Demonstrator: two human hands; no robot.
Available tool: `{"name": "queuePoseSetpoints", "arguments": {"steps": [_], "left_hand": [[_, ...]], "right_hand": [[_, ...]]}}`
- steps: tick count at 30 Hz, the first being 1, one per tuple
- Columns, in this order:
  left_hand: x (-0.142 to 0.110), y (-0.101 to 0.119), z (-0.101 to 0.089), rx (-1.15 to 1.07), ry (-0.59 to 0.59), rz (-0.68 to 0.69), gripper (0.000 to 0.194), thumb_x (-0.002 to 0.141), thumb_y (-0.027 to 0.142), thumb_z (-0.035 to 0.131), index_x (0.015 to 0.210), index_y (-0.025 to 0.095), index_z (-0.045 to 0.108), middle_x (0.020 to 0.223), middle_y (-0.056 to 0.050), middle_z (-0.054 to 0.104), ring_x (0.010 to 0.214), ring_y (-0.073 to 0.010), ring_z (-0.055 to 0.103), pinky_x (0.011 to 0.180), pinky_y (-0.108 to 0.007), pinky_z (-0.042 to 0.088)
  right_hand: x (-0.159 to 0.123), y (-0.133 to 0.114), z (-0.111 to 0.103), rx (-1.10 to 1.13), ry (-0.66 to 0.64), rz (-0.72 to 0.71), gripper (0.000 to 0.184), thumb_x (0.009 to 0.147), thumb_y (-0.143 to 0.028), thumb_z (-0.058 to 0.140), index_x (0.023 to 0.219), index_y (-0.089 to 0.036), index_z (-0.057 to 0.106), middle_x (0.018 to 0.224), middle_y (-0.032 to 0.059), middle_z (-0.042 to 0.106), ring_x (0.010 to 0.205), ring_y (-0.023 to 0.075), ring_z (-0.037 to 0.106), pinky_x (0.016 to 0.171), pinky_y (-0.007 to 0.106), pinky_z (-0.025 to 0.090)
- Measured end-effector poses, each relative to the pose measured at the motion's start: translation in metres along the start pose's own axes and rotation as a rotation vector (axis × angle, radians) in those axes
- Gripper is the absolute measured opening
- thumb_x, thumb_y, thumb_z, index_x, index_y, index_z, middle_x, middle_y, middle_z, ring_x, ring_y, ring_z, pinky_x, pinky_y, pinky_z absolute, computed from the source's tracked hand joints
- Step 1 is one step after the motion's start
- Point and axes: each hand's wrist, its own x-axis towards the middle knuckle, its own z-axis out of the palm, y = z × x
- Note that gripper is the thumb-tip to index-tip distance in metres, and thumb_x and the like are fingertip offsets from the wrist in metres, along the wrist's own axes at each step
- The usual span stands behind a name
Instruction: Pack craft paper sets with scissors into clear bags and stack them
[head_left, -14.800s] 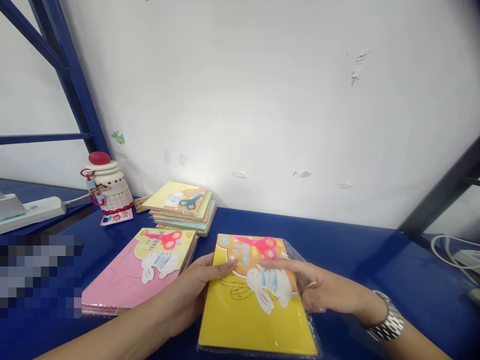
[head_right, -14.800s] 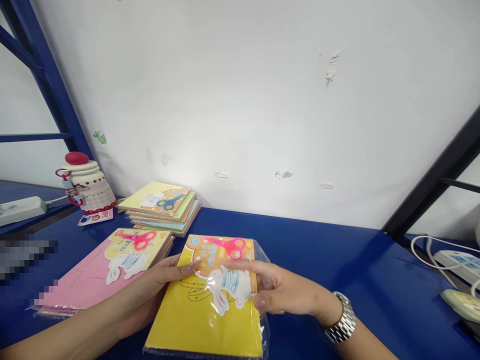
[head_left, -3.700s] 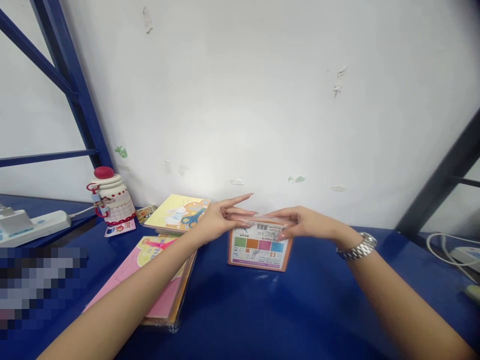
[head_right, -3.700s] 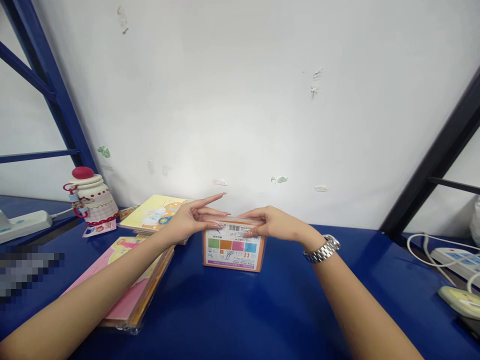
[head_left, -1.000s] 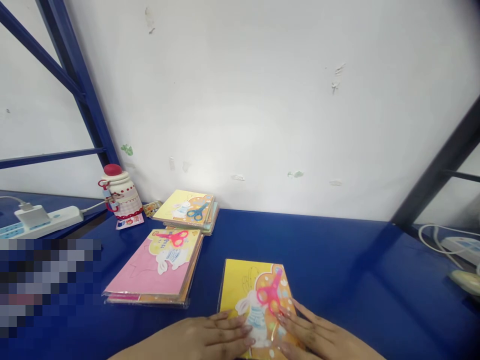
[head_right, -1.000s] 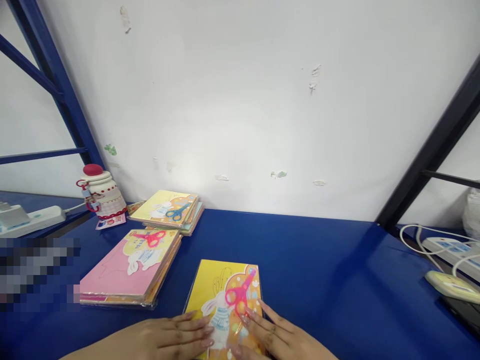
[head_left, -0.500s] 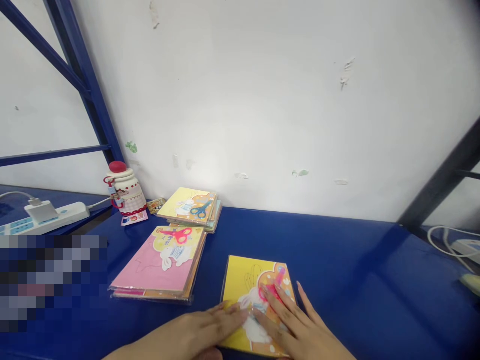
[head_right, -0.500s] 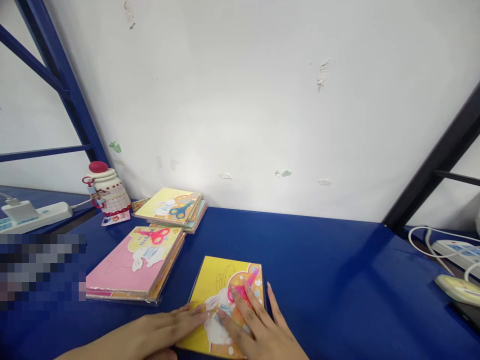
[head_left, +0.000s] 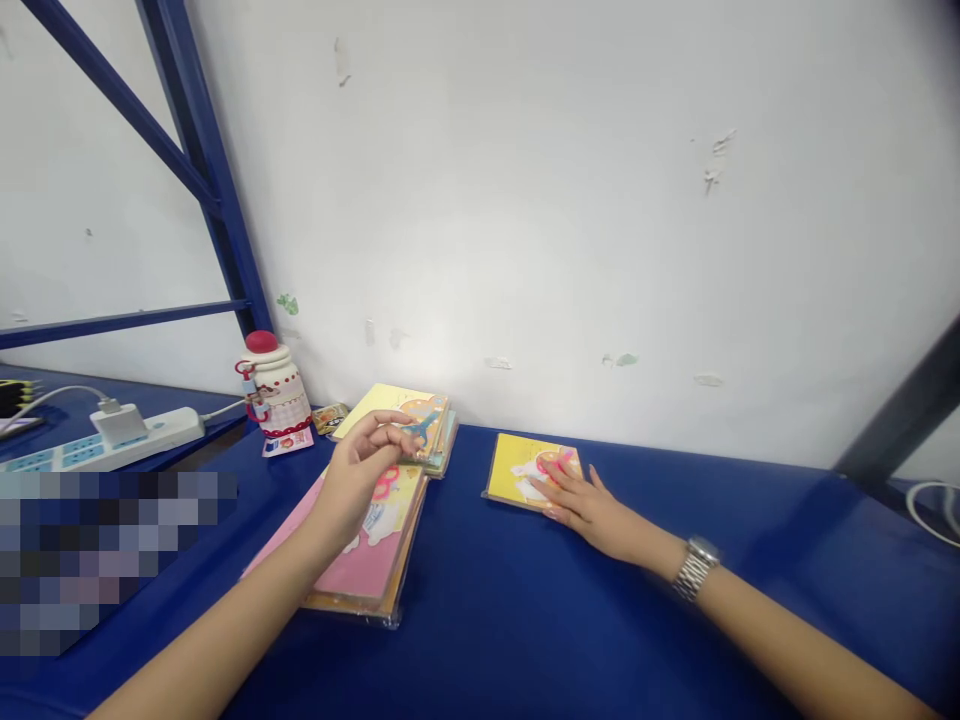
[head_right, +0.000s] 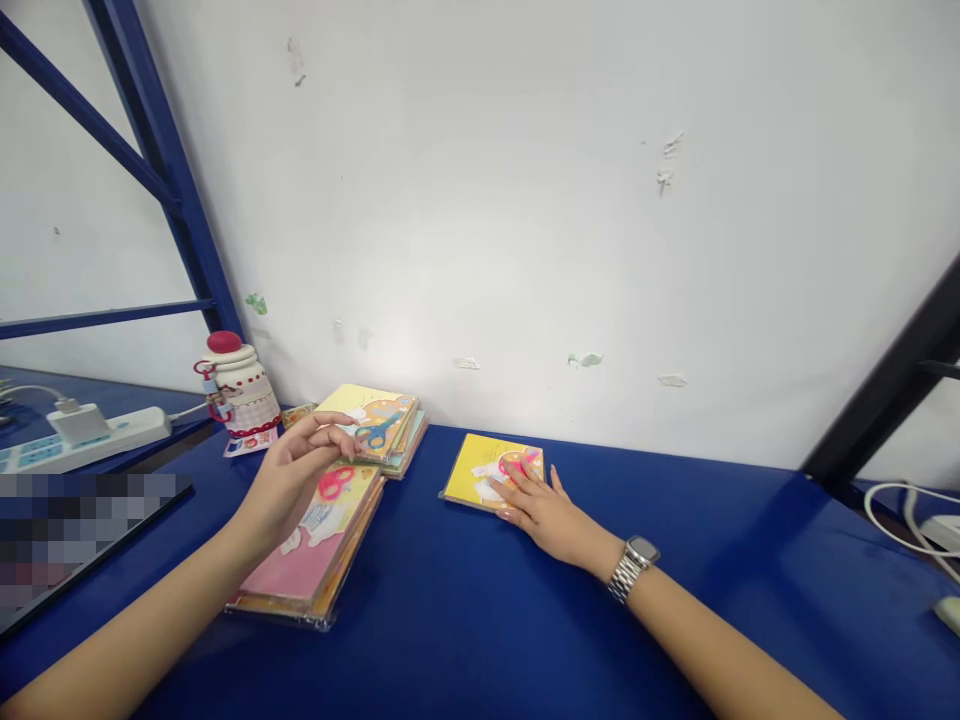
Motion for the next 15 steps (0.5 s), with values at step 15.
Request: {"name": "queuePoseSetpoints", "arguments": {"steps": [15], "left_hand": [[0.042, -0.056, -0.031, 0.895, -0.450, 0.265, 0.060, 0.086, 0.052, 0.048, 0.139, 0.032, 0.032, 0.145, -0.007, 0.038, 0.137, -0.0297, 0.023, 0.109, -0.053, 0.016]], "right_hand": [[0.010, 0.006, 0.003, 0.095, 0.138, 0.039, 0.060, 0.093, -0.055, 0.031, 0.146, -0.031, 0.016, 0.152, 0.0011, 0.020, 0.140, 0.0234, 0.007, 0.110, 0.051, -0.009]]}}
